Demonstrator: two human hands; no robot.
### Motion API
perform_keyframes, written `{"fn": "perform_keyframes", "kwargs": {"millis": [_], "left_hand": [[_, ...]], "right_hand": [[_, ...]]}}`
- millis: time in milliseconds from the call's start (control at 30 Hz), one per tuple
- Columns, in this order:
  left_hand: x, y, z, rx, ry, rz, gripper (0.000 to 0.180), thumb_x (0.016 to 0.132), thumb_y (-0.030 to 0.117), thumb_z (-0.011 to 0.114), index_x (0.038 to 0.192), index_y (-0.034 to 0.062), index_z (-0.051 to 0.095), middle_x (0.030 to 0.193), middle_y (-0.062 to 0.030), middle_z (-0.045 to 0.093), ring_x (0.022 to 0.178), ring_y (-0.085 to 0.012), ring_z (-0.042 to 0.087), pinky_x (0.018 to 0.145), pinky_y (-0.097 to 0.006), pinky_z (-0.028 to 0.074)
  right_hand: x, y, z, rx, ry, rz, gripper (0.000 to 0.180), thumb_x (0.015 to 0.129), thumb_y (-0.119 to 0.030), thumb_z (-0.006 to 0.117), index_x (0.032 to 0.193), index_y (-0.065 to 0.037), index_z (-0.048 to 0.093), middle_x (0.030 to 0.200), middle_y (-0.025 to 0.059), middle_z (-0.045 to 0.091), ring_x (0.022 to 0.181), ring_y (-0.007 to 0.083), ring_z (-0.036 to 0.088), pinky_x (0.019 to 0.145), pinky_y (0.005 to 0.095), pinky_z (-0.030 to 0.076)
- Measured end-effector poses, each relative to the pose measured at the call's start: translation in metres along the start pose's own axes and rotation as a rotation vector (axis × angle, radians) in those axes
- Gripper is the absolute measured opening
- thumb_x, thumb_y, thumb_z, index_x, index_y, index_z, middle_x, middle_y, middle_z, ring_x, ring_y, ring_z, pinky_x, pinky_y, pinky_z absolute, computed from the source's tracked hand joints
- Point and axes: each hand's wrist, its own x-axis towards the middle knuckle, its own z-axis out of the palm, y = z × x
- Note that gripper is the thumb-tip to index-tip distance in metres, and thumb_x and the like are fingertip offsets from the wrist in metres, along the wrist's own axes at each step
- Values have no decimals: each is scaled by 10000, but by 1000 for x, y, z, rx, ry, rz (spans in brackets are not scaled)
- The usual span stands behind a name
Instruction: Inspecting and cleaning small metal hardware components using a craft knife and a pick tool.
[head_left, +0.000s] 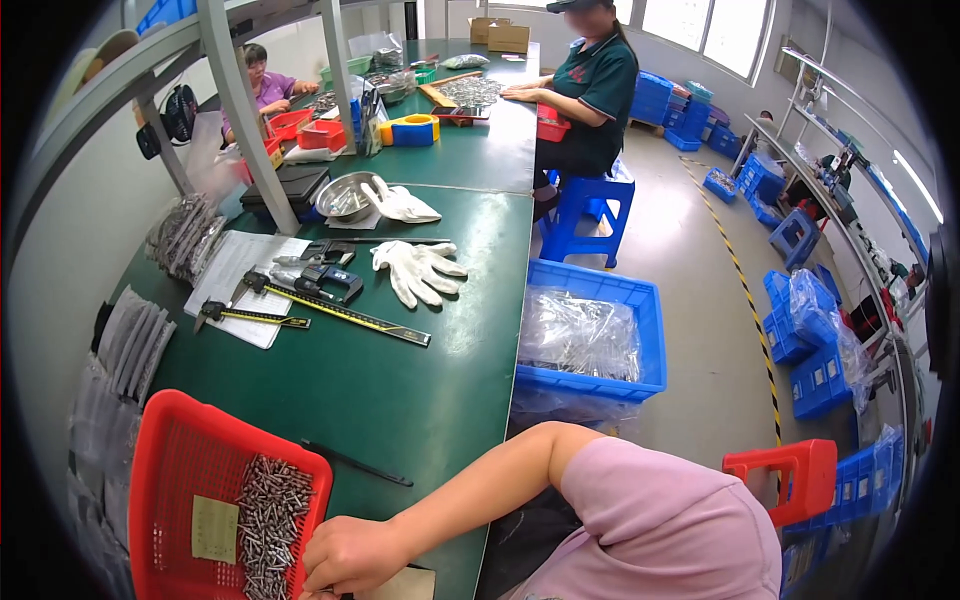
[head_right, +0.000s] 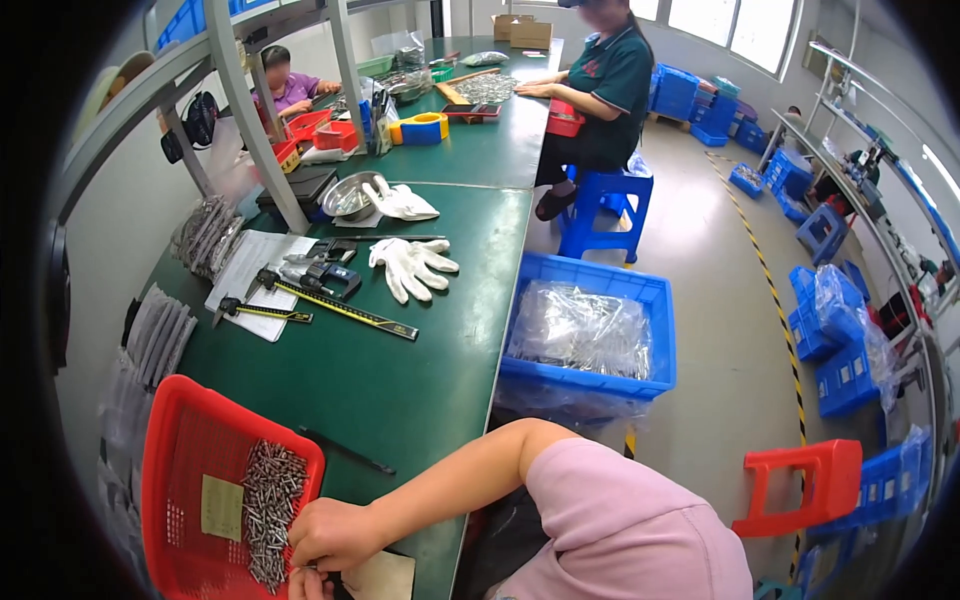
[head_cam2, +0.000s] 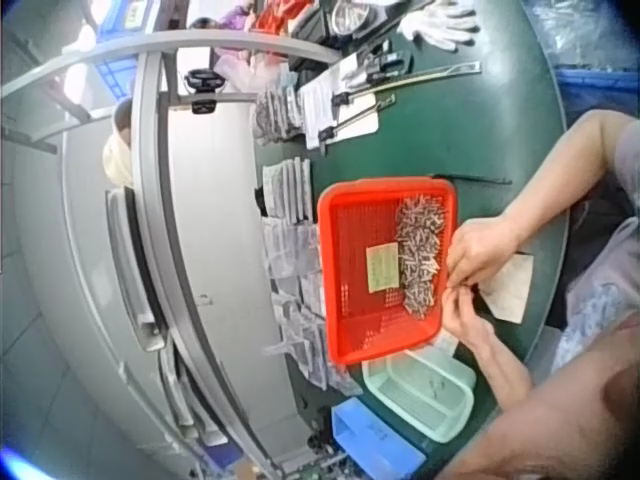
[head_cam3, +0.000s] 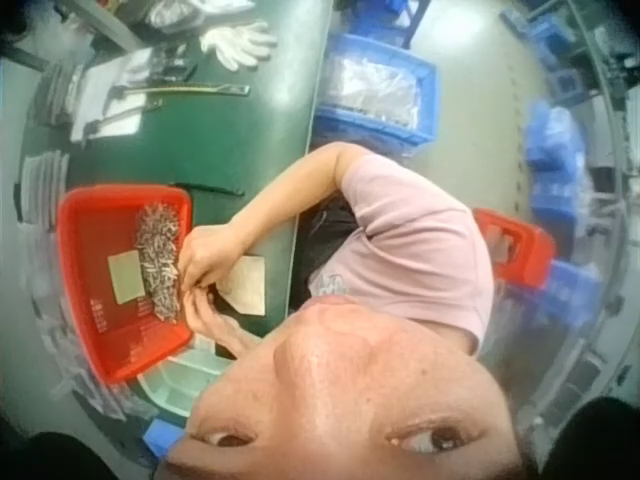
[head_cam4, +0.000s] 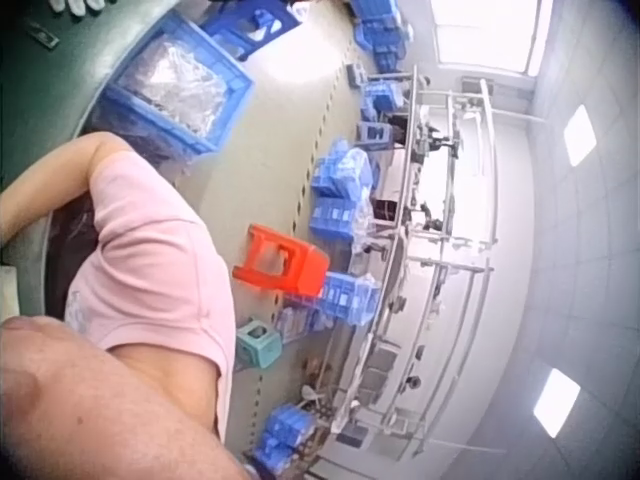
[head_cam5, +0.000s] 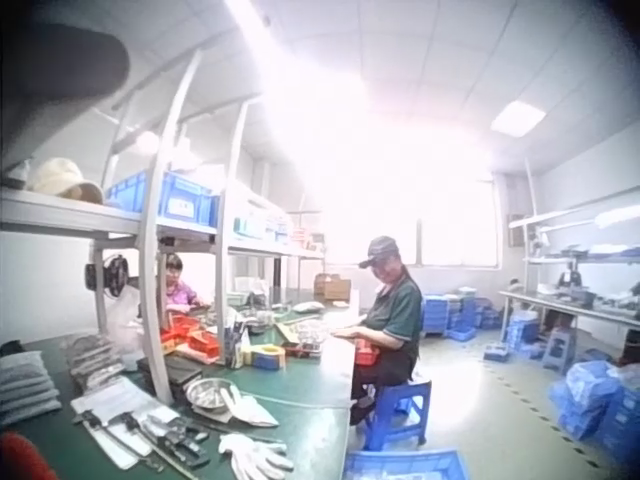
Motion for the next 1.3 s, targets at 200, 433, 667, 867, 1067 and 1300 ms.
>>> {"fn": "perform_keyframes", "kwargs": {"millis": [200, 433, 667, 867, 1067, 1300], "left_hand": [[-1, -12, -7, 29, 29, 34, 176, 852, 97, 576, 956, -44, 590, 874, -68, 584, 747, -134, 519, 656, -237, 421], [-1, 8, 16, -273, -50, 83, 31, 751, -35, 562, 775, -52, 569, 919, -115, 549, 870, -186, 533, 756, -265, 441], [-11, 14, 15, -381, -30, 83, 23, 797, -58, 583, 806, -73, 599, 946, -84, 550, 729, -95, 541, 610, -206, 439], [-19, 17, 17, -401, -16, 36, 86, 819, 9, 617, 852, -66, 643, 969, -93, 555, 763, -103, 545, 635, -215, 447], [-20, 17, 19, -408, -65, 58, 103, 818, 14, 616, 867, -71, 647, 987, -102, 558, 833, -124, 550, 702, -231, 452], [-15, 21, 15, -492, -113, -69, 193, 853, 83, 528, 872, -69, 645, 996, -117, 563, 842, -141, 543, 734, -252, 422]], "right_hand": [[-1, -3, 2, 47, -23, 26, 196, 602, -146, 659, 776, -64, 621, 695, 74, 537, 679, 281, 556, 589, 410, 437], [11, -7, -27, -66, -69, 51, 317, 620, -167, 715, 922, -98, 650, 784, 43, 608, 670, 245, 601, 555, 343, 478], [13, -5, -18, -58, -108, -33, 373, 546, -79, 760, 905, -49, 662, 782, 54, 620, 598, 188, 592, 486, 281, 444], [11, -12, -15, 4, -18, 46, 329, 535, -62, 748, 849, -58, 649, 758, 40, 601, 600, 182, 584, 498, 286, 455], [11, -12, -20, 50, -70, 59, 328, 550, -49, 755, 857, -50, 640, 759, 44, 592, 601, 186, 585, 496, 286, 455], [16, -11, -25, 215, -121, 120, 290, 602, -41, 767, 850, -15, 620, 765, 78, 588, 640, 198, 591, 535, 292, 473]]}}
